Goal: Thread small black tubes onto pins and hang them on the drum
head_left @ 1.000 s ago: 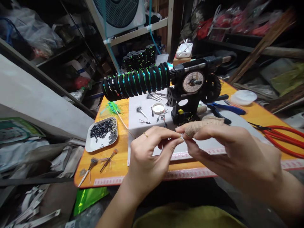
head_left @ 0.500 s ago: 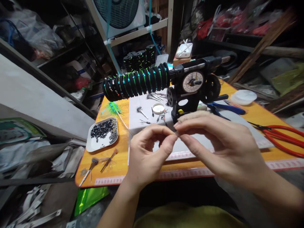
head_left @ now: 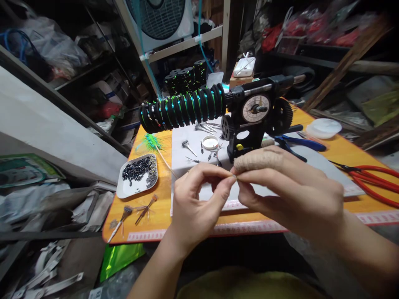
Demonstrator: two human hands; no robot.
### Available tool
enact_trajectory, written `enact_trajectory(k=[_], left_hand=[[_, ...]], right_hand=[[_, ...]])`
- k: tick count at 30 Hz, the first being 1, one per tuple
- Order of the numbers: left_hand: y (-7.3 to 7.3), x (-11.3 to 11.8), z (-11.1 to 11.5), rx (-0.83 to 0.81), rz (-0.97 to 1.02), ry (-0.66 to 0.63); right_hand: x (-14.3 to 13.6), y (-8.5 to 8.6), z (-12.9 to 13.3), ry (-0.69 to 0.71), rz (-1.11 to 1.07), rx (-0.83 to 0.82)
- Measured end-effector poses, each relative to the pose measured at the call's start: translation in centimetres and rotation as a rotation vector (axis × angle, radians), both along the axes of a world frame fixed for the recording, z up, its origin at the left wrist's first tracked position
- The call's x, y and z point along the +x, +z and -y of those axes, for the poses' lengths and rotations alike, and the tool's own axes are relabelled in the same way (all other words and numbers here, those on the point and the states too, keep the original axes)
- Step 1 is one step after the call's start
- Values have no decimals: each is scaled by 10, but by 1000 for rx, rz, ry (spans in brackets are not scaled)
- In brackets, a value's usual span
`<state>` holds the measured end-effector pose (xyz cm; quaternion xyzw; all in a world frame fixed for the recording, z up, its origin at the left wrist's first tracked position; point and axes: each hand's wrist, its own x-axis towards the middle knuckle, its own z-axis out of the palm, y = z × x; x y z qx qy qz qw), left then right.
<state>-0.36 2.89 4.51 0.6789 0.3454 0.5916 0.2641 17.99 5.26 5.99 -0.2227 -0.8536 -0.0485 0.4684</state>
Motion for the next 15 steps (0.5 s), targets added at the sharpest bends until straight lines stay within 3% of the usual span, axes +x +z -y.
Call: enact_trajectory(k=[4, 9, 12, 15], left_hand=[[-5, -5, -4, 390, -201, 72], [1, -8, -6, 475, -370, 94], [5, -5, -4, 318, -302, 118], [8, 0, -2, -56, -34, 50]], right_hand=[[0, 2, 1, 51, -56, -252], [4, 0, 0, 117, -22, -264], [1, -2, -1, 40, 16, -125], [-3, -2, -2, 6, -4, -78]])
